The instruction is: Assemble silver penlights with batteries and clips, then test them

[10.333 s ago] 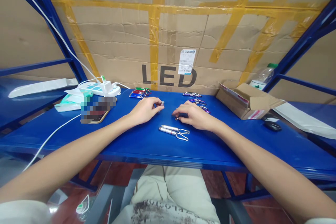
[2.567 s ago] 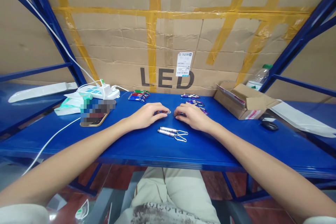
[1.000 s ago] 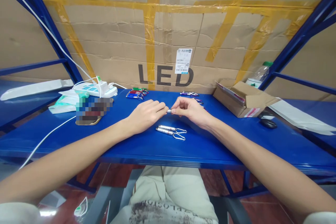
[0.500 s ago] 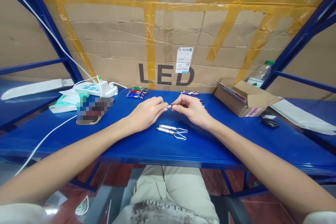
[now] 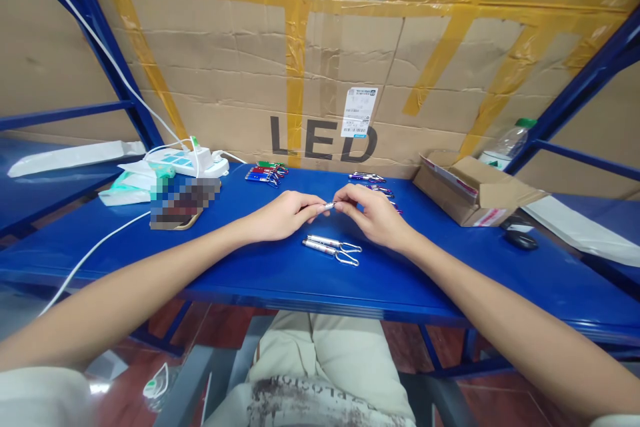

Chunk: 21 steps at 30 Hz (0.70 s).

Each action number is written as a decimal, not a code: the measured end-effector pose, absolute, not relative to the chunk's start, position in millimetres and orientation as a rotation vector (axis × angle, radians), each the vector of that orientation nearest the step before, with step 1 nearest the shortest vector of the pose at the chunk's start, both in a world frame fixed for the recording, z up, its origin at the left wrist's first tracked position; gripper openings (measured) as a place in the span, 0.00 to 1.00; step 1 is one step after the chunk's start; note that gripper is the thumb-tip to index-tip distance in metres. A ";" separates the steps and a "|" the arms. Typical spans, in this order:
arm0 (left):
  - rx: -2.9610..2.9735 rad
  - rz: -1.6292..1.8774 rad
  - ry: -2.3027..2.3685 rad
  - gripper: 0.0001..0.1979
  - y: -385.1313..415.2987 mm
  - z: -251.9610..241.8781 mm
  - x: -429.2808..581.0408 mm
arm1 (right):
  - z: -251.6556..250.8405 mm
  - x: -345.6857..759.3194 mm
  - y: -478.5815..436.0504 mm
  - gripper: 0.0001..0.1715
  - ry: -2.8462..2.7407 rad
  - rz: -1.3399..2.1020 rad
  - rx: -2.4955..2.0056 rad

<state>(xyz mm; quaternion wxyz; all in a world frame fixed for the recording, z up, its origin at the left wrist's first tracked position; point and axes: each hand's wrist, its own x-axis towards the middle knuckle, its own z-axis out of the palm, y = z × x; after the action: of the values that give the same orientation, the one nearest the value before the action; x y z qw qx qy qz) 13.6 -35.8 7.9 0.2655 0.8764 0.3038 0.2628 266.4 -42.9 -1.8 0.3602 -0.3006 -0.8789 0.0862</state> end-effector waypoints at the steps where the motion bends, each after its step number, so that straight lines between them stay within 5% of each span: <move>1: 2.306 0.680 0.809 0.20 -34.8 8.2 13.2 | -2.0 266.8 -43.4 0.08 -2.274 0.191 -0.765; 11: 1.817 0.585 0.715 0.23 -40.5 16.5 13.4 | 1.6 269.3 -48.2 0.13 -2.309 -0.236 -0.621; 21: 2.365 0.737 0.848 0.23 -40.0 3.7 13.7 | -5.5 270.2 -42.4 0.09 -2.320 -0.118 -0.661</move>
<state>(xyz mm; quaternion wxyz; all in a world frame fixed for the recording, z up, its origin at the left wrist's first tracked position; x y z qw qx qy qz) 13.7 -40.0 3.7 0.2587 0.8726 0.3127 0.2718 270.2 -42.4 -5.5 0.3553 -0.2559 -0.8979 -0.0456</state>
